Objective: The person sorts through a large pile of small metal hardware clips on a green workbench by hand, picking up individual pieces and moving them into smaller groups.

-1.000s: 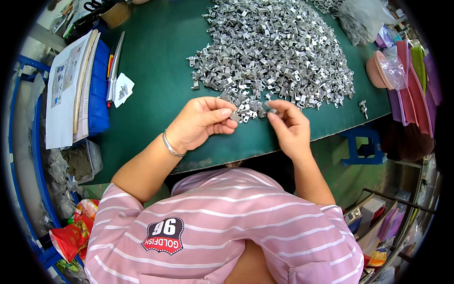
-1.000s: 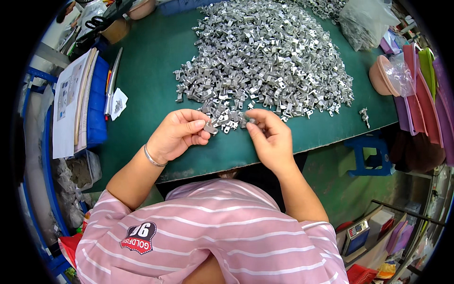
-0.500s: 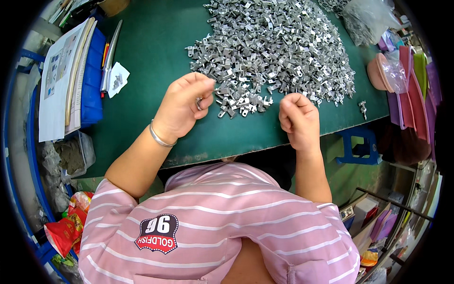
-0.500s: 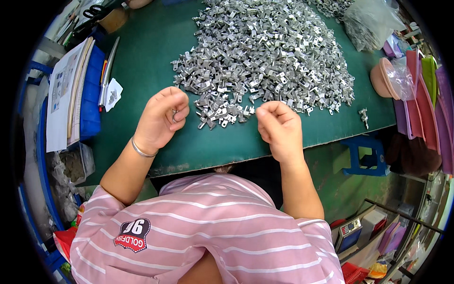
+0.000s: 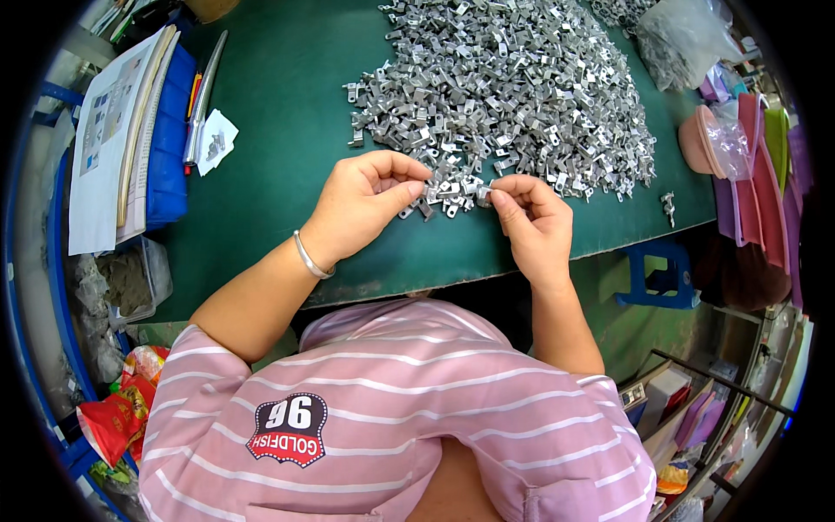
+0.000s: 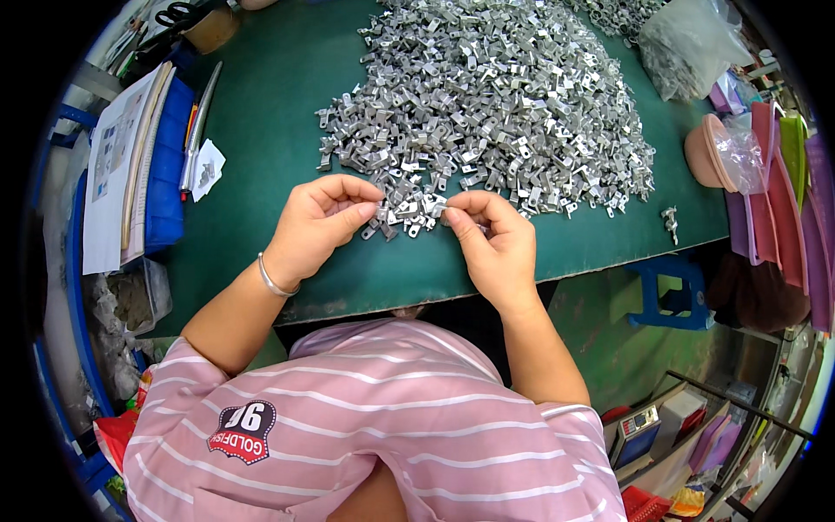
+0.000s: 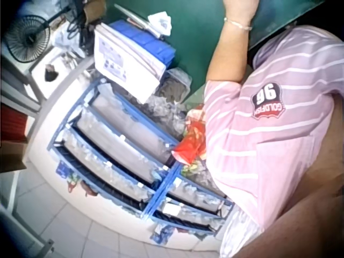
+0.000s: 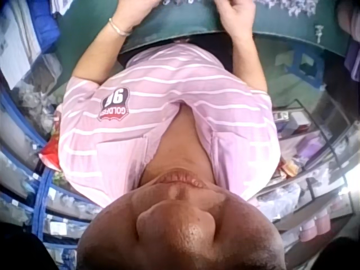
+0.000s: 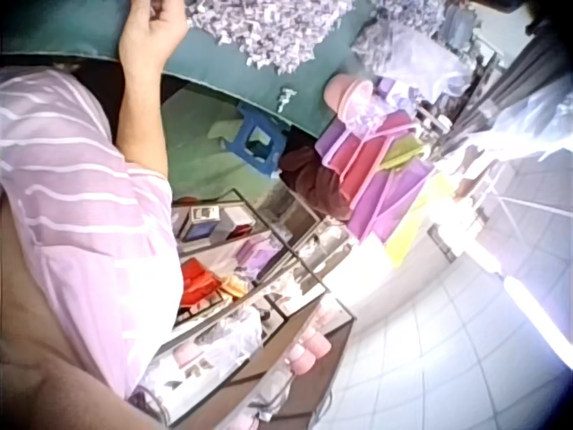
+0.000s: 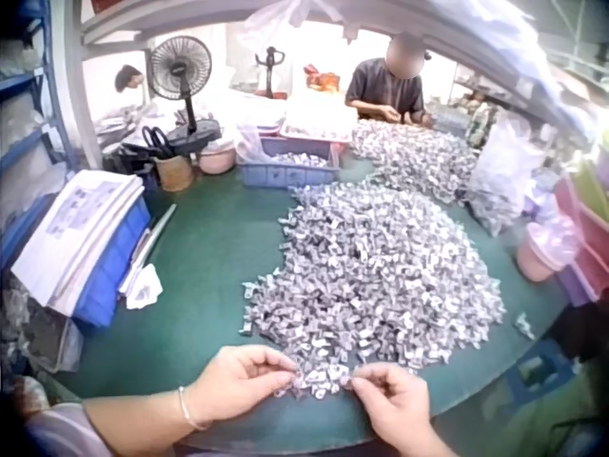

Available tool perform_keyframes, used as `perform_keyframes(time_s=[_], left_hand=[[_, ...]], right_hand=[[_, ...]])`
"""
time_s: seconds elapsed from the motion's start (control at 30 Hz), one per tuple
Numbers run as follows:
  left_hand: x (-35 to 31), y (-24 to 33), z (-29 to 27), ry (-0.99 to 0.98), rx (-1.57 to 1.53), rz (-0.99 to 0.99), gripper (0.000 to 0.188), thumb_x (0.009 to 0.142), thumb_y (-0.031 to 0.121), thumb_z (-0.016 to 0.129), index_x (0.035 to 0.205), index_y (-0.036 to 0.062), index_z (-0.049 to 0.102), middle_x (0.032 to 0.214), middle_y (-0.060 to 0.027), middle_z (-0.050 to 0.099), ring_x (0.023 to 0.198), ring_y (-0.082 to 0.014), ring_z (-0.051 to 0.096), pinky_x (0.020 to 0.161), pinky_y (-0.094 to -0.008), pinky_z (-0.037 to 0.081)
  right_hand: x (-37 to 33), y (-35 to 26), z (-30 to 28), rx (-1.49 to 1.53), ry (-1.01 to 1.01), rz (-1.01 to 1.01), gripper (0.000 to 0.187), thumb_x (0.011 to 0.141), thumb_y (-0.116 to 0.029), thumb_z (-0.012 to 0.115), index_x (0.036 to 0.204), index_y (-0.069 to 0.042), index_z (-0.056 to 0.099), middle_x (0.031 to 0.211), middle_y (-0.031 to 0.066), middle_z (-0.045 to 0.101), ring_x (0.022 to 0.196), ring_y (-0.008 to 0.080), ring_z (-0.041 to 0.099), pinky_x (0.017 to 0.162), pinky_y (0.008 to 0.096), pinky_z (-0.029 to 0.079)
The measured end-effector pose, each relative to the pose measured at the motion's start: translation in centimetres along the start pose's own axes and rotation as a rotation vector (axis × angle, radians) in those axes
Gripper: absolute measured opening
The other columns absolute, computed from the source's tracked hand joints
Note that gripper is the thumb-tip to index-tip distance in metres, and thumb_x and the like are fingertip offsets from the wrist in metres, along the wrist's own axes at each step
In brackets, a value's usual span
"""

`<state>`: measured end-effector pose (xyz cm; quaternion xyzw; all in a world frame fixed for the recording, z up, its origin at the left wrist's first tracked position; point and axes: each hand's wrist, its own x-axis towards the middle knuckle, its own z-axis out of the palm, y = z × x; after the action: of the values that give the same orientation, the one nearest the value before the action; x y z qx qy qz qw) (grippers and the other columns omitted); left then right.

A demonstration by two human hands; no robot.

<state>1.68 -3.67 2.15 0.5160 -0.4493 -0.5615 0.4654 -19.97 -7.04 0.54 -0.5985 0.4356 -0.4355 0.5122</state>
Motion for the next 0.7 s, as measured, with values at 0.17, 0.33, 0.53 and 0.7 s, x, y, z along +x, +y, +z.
perform_keyframes(time_s=[0.17, 0.33, 0.53, 0.7], left_hand=[[0.0, -0.1, -0.8, -0.189, -0.439, -0.194, 0.016, 0.088, 0.005, 0.059, 0.102, -0.0008, 0.060, 0.082, -0.0031, 0.061, 0.056, -0.0023, 0.040, 0.046, -0.0161, 0.032], [0.1, -0.4, -1.0, -0.285, -0.687, -0.302, 0.017, 0.090, 0.005, 0.055, 0.106, 0.0006, 0.057, 0.087, -0.0062, 0.059, 0.054, -0.0024, 0.037, 0.045, -0.0151, 0.030], [0.1, -0.5, -1.1, -0.340, -0.754, -0.304, 0.016, 0.092, 0.004, 0.051, 0.107, 0.0005, 0.056, 0.088, -0.0082, 0.059, 0.054, -0.0029, 0.038, 0.046, -0.0156, 0.031], [0.0, -0.4, -0.8, -0.263, -0.606, -0.256, 0.017, 0.092, 0.005, 0.052, 0.107, 0.0016, 0.056, 0.089, -0.0066, 0.059, 0.053, -0.0020, 0.035, 0.045, -0.0143, 0.028]], right_hand=[[-0.3, -0.7, -0.1, 0.346, -0.099, 0.169, 0.013, 0.083, 0.000, 0.065, 0.095, 0.001, 0.065, 0.076, -0.0005, 0.062, 0.061, 0.0021, 0.049, 0.050, 0.0154, 0.036], [-0.3, -0.6, 0.2, 0.549, -0.145, 0.161, 0.014, 0.084, 0.004, 0.060, 0.097, 0.001, 0.061, 0.084, 0.0065, 0.063, 0.057, 0.0036, 0.045, 0.044, 0.0163, 0.032], [0.5, -0.5, -0.5, 1.232, -0.263, 0.359, 0.018, 0.087, 0.000, 0.051, 0.105, -0.003, 0.055, 0.091, 0.0111, 0.057, 0.056, 0.0078, 0.041, 0.043, 0.0167, 0.031], [0.9, -1.5, -0.1, 0.160, -0.107, 0.184, 0.013, 0.082, -0.004, 0.064, 0.095, -0.002, 0.064, 0.072, 0.0021, 0.058, 0.058, 0.0105, 0.050, 0.049, 0.0192, 0.037]])
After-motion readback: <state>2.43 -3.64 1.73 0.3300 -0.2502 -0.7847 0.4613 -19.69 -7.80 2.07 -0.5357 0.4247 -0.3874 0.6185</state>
